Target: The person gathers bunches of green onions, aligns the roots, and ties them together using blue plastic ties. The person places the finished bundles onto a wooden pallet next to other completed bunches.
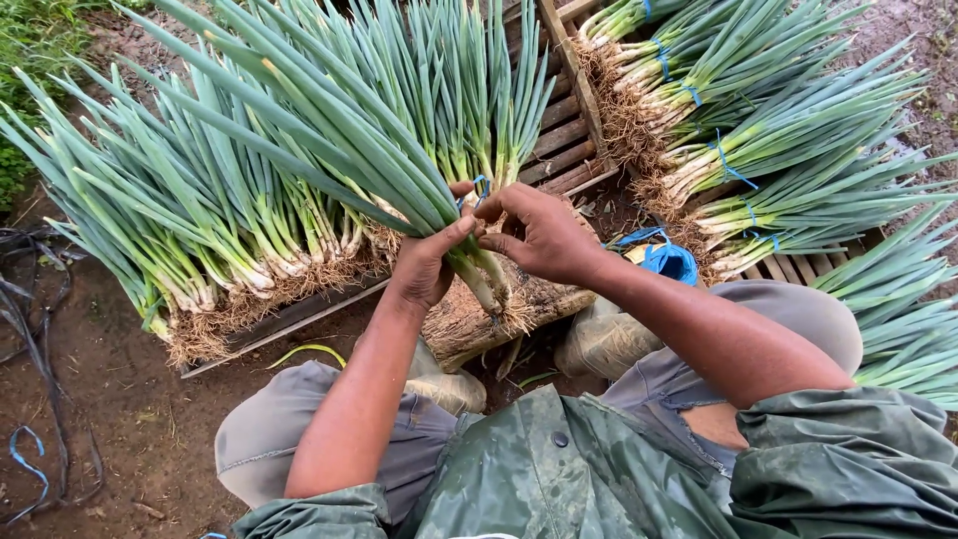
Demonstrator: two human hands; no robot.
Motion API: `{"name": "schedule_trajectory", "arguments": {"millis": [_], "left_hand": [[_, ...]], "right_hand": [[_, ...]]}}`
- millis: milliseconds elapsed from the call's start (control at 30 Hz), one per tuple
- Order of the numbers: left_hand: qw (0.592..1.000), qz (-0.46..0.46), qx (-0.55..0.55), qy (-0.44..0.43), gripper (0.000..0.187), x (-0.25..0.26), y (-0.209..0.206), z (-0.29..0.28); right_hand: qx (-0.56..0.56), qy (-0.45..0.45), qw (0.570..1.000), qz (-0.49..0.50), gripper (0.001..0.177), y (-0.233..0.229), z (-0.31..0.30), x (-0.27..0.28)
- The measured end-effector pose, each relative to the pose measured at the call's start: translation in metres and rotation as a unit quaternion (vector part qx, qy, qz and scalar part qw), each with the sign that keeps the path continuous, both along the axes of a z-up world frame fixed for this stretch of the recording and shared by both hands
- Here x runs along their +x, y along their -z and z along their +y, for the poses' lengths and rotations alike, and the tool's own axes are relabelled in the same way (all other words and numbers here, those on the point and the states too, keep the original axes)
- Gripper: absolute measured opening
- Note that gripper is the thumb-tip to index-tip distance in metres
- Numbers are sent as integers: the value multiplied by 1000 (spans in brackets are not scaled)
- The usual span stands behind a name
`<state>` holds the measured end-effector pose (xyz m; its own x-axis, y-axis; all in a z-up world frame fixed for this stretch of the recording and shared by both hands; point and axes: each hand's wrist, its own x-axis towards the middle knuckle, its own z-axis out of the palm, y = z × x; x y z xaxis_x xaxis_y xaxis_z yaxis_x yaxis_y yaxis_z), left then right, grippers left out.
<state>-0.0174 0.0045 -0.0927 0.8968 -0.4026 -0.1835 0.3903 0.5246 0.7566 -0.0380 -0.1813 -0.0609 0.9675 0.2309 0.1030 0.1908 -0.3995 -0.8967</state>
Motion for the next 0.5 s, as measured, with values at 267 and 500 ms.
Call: {"name": "schedule_trajectory", "arguments": {"millis": [267, 500], "left_hand": [[997, 12, 68, -34, 44, 34, -13, 44], [975, 7, 111, -192, 38, 59, -86, 110]], "right_hand": [[-34, -13, 997, 65, 17, -10, -12, 12], [-87, 121, 982, 117, 19, 77, -50, 62]]}}
